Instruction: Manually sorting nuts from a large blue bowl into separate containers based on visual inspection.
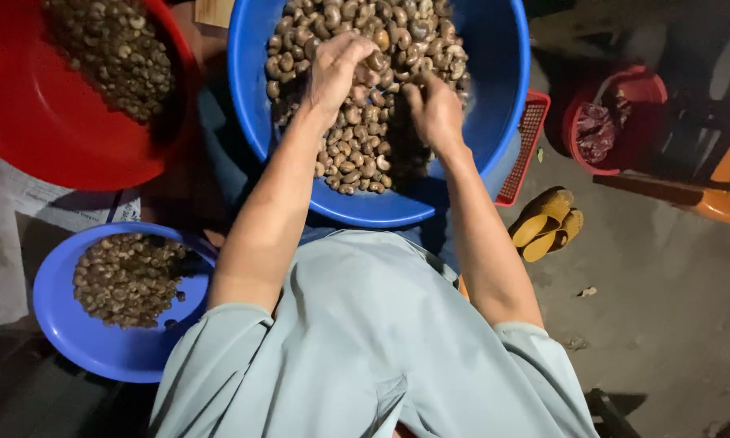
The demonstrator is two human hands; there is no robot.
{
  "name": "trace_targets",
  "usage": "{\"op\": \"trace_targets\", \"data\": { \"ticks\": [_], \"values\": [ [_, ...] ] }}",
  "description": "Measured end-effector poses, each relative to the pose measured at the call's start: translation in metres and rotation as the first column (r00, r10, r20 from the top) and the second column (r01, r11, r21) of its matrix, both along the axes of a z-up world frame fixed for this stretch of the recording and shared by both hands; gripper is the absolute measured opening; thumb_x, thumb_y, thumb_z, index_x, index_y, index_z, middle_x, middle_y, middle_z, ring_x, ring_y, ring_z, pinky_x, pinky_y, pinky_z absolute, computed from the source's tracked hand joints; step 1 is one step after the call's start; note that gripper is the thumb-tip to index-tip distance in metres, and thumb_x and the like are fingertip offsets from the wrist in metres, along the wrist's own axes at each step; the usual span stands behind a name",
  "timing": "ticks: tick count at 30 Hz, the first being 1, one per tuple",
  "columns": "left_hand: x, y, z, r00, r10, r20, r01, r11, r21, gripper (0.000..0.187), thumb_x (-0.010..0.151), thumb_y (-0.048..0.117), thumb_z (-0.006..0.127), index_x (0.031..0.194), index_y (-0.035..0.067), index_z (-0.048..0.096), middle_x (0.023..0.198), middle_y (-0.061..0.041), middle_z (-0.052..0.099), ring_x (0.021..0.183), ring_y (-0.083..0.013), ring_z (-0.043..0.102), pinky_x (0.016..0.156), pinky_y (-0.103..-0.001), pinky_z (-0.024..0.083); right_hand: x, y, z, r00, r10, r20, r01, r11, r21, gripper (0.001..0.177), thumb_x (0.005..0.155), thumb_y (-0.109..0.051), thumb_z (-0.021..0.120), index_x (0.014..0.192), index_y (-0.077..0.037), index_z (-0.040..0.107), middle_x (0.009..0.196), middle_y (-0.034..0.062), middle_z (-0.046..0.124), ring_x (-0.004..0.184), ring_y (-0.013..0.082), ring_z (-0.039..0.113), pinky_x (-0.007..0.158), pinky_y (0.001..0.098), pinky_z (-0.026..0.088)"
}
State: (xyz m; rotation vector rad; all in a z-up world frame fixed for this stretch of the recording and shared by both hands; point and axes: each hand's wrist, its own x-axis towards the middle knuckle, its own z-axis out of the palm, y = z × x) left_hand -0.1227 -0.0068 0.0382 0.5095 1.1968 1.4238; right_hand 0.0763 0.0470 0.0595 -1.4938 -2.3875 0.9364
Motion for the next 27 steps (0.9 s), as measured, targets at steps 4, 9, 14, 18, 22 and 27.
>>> {"op": "trace_targets", "data": {
  "ticks": [4,9,14,18,22,27],
  "values": [
    [0.0,-0.003,0.013,0.99,0.024,0.142,-0.017,0.998,-0.053,0.025,0.093,0.024,0.06,0.107,0.008,0.073,0.083,-0.005,0.074,0.065,-0.0154,0.074,0.04,-0.02,0.04,-0.012,-0.006,-0.02,0.983,0.092,0.156,-0.11,0.988,0.11,0.029,0.089,-0.015,0.072,0.115,-0.007,0.063,0.104,0.0184,0.074,0.089,0.0429,0.07,0.074,0.0528,0.054],
    [0.009,0.004,-0.012,0.984,-0.087,-0.156,0.041,0.96,-0.279,0.016,0.099,0.018,0.064,0.107,0.006,0.072,0.073,-0.004,0.065,0.048,-0.0067,0.051,0.038,-0.019,0.041,-0.009,-0.003,-0.037,0.972,0.111,0.205,-0.143,0.979,0.145,0.04,0.093,-0.023,0.072,0.129,-0.008,0.064,0.105,0.0174,0.075,0.089,0.0382,0.072,0.072,0.0486,0.056],
    [0.02,-0.001,-0.053,0.656,-0.315,-0.686,0.116,0.94,-0.32,0.02,0.098,0.02,0.065,0.114,0.01,0.072,0.099,-0.007,0.072,0.044,-0.0067,0.05,0.038,-0.024,0.045,-0.004,0.005,-0.003,0.968,-0.205,-0.143,0.142,0.922,-0.36,0.013,0.094,-0.019,0.062,0.1,-0.007,0.064,0.076,0.0034,0.063,0.059,0.0147,0.057,0.055,0.0288,0.048],
    [0.033,-0.002,-0.084,0.282,-0.322,-0.904,0.194,0.942,-0.275,0.023,0.097,0.001,0.063,0.118,0.007,0.071,0.051,0.007,0.045,0.038,-0.0093,0.039,0.039,-0.027,0.048,0.011,0.01,0.034,0.568,-0.641,-0.517,0.062,0.659,-0.749,0.015,0.092,-0.021,0.057,0.095,-0.008,0.063,0.083,0.0052,0.064,0.059,0.0105,0.058,0.048,0.0218,0.047],
    [0.04,-0.002,-0.073,0.054,-0.39,-0.919,0.247,0.897,-0.367,0.035,0.086,-0.017,0.053,0.112,-0.003,0.07,0.052,0.002,0.038,0.042,-0.016,0.04,0.086,-0.057,0.06,0.036,0.019,0.034,0.335,-0.74,-0.583,-0.029,0.611,-0.791,0.029,0.089,-0.03,0.06,0.101,-0.005,0.067,0.089,0.0118,0.069,0.065,0.0167,0.065,0.048,0.026,0.052],
    [0.047,-0.001,-0.068,0.045,-0.445,-0.894,0.2,0.881,-0.429,0.023,0.104,0.005,0.052,0.107,-0.011,0.069,0.049,0.002,0.042,0.033,-0.014,0.035,0.029,-0.03,0.03,0.031,0.023,0.041,0.59,-0.711,-0.383,0.353,0.654,-0.669,0.044,0.1,-0.049,0.053,0.07,-0.016,0.051,0.062,-0.0019,0.05,0.046,0.0099,0.047,0.043,0.0254,0.041]
  ]
}}
